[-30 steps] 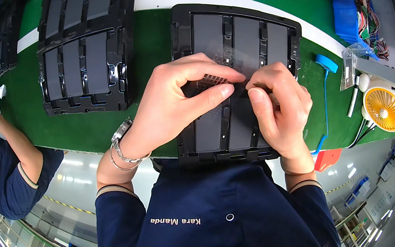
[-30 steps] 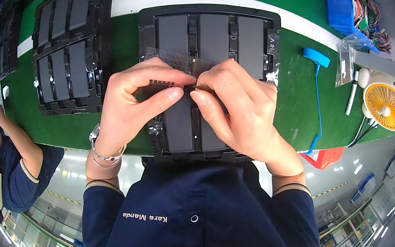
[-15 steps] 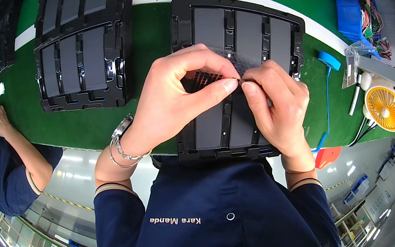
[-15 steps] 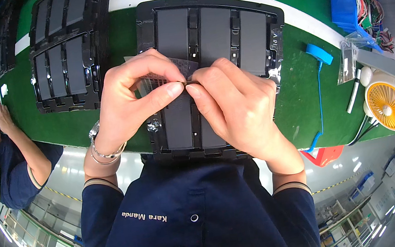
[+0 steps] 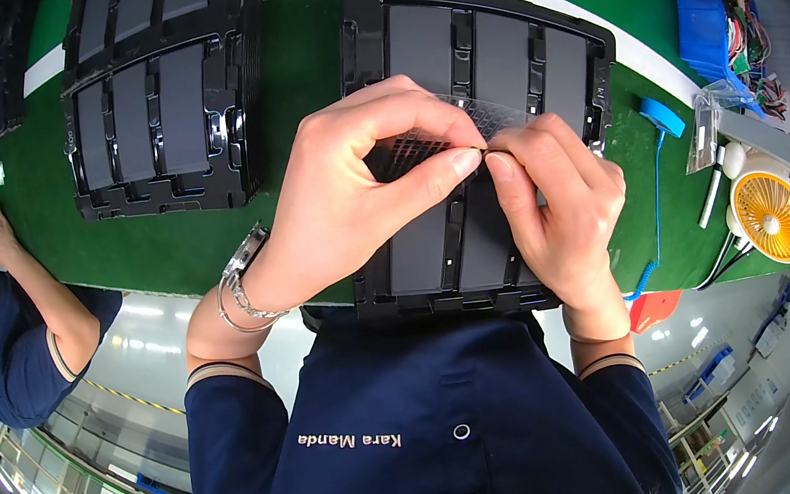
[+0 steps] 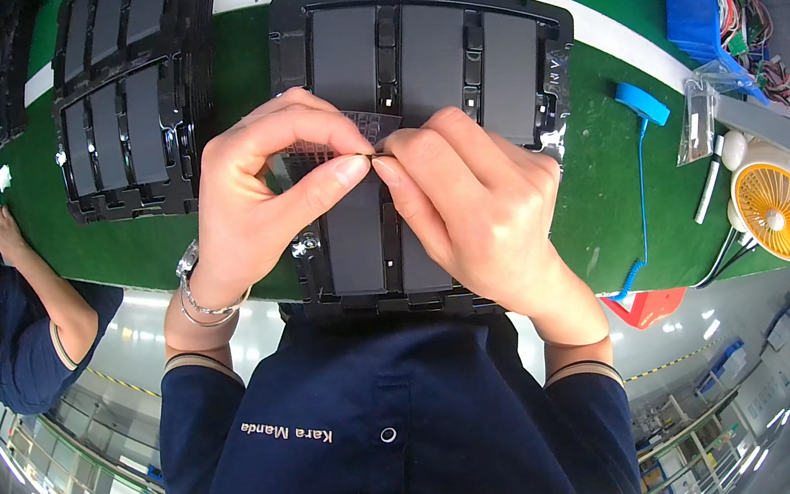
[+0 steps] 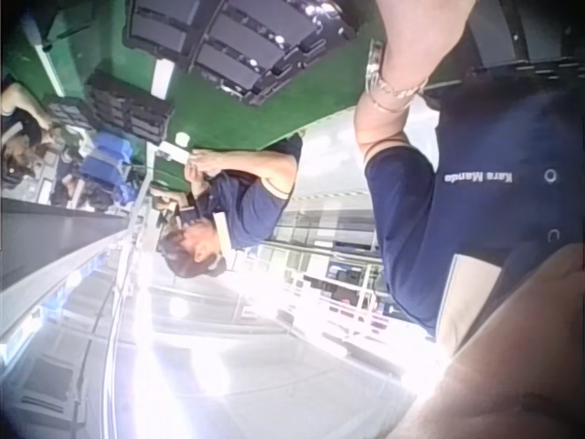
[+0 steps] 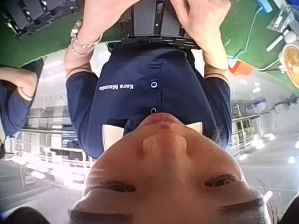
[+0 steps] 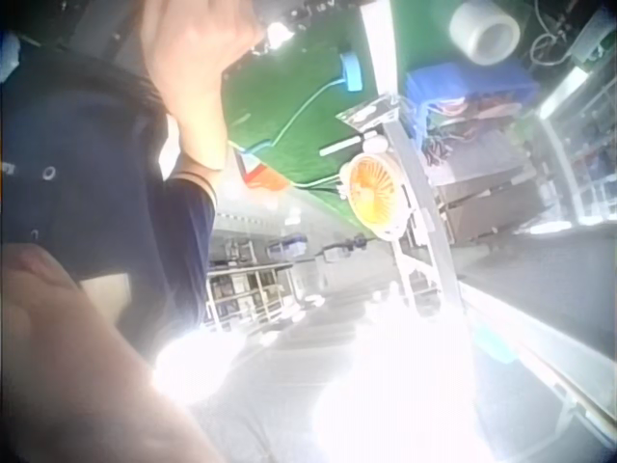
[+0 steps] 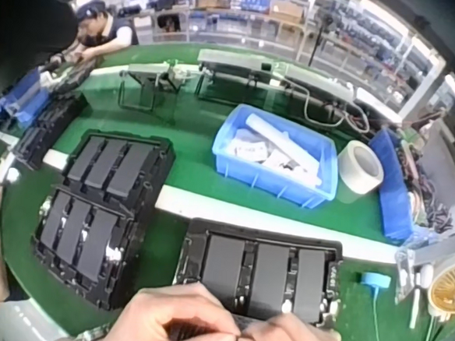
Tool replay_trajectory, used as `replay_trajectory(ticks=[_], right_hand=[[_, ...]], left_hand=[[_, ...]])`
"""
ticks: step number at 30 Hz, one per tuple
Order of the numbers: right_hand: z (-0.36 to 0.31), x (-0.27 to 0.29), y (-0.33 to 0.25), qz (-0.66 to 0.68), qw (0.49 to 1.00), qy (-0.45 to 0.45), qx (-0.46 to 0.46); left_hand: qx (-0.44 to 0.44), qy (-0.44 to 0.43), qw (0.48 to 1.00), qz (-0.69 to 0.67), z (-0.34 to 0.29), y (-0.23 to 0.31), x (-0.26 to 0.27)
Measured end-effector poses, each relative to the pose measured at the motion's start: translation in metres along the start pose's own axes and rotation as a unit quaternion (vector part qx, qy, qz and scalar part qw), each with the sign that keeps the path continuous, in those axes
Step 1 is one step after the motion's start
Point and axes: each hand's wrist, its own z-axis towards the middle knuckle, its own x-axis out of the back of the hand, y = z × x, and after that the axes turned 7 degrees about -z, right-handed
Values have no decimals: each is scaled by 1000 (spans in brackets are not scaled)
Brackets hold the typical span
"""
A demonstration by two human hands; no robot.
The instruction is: Assembling small electronic parts and plastic housings on a production line workbench.
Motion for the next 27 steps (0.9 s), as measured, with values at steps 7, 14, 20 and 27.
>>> replay_trajectory(ticks=[7,14,20,27], right_hand=[[0,-1,1,-12,1000,8,15],[-1,2,6,-74,995,43,59],[3,9,-4,100,991,-70,-45],[-1,7,-2,138,979,-125,-83]], left_hand=[[-9,-12,1000,21,0,2,1],[47,15,997,61,-2,6,-5],[-39,-31,982,180,-1,0,2],[-48,-52,967,246,-1,2,4]])
